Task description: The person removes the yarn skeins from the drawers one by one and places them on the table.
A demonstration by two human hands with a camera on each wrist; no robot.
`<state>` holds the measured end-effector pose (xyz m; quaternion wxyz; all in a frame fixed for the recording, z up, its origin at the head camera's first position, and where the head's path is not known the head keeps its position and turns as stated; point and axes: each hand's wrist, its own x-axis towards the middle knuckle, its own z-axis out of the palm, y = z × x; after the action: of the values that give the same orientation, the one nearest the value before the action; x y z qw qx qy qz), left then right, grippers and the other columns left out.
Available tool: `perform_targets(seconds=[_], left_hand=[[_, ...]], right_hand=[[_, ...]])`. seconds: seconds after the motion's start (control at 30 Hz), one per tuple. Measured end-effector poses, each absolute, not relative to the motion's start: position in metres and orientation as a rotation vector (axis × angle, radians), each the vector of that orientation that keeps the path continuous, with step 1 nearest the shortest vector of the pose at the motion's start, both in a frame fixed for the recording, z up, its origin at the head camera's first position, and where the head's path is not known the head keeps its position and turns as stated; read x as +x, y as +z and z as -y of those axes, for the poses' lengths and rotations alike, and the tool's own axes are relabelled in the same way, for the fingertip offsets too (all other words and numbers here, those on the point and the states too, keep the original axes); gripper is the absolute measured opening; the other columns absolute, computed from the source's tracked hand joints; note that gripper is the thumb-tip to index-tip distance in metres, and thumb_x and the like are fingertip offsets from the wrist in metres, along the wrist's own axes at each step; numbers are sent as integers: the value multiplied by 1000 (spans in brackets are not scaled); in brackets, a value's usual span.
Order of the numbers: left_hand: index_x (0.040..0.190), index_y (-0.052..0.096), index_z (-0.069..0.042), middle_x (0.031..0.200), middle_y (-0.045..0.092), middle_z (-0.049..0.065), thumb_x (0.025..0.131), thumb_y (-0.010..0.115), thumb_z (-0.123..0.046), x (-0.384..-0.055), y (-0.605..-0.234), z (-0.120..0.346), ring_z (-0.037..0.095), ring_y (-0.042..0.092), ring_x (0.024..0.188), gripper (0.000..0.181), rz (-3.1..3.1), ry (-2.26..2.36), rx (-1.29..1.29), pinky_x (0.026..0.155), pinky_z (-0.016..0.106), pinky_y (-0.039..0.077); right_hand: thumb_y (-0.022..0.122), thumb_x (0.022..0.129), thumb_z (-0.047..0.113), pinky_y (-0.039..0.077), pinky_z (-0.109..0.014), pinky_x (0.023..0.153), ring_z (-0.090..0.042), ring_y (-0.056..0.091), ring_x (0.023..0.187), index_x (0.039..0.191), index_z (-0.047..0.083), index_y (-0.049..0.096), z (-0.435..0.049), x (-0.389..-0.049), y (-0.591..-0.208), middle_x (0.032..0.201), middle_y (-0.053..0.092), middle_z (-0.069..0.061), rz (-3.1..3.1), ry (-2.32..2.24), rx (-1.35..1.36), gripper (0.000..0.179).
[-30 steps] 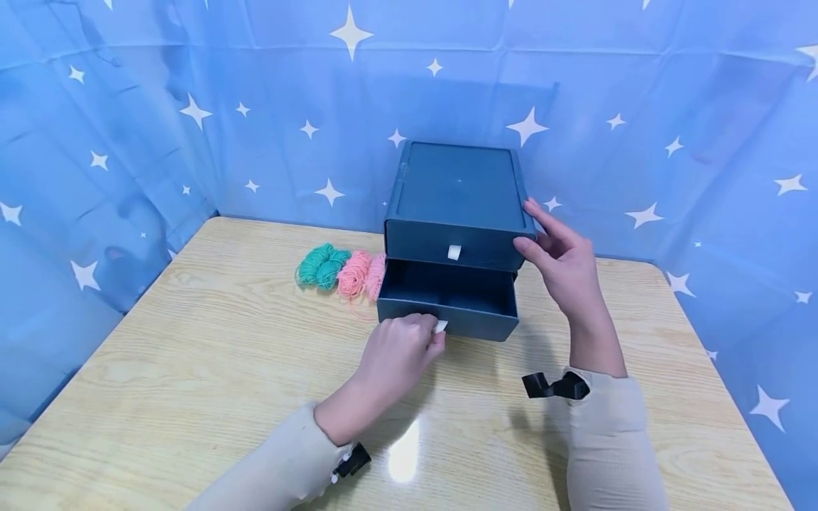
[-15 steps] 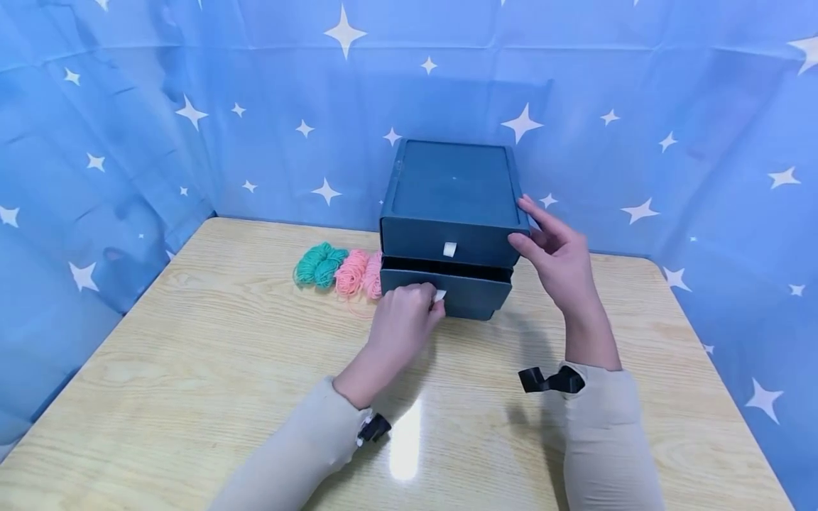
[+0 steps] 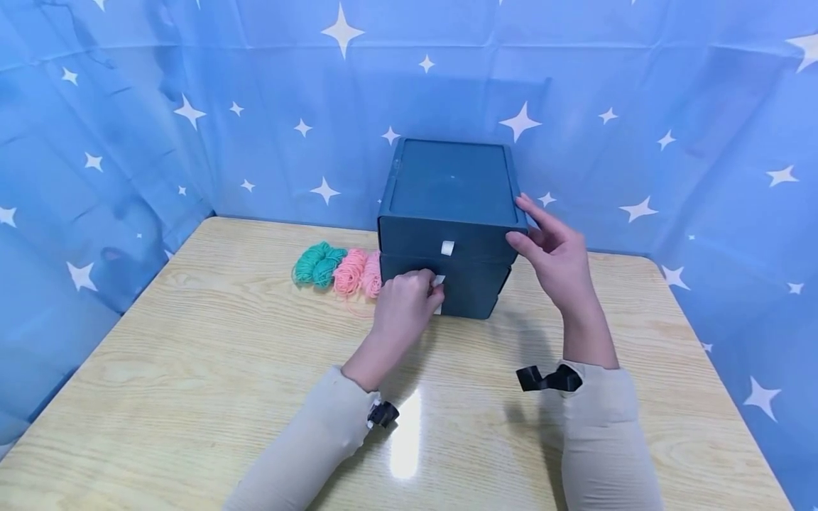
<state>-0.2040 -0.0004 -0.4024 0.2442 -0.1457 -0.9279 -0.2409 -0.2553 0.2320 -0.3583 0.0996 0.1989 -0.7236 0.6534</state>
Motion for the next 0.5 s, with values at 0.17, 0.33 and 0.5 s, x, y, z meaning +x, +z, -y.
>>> perform_targets(seconds=[0.17, 0.33, 0.5], left_hand=[[79, 71, -7, 68, 68, 3, 91, 73, -15, -204, -404, -1, 12, 52, 52, 14, 2516, -656, -422, 46, 22, 41], [60, 58, -10, 51, 44, -3, 91, 76, -35, -200, -402, 0, 11, 40, 45, 43, 2674, -640, -369, 40, 22, 26], [49, 39, -15, 48, 26, -7, 87, 77, -47, -199, -406, 0, 12, 38, 43, 63, 2920, -691, -292, 39, 25, 24]], right_hand=[[67, 96, 8, 50, -14, 98, -20, 57, 136, 146, 13, 55, -234, -253, -359, 161, 42, -5, 2130, 1931, 582, 52], [66, 97, 10, 51, -14, 98, -18, 59, 134, 147, 15, 54, -234, -253, -359, 162, 41, -3, 2179, 1856, 587, 52], [66, 98, 13, 51, -15, 98, -18, 59, 134, 148, 18, 53, -232, -253, -358, 163, 40, -1, 2215, 1815, 588, 52]])
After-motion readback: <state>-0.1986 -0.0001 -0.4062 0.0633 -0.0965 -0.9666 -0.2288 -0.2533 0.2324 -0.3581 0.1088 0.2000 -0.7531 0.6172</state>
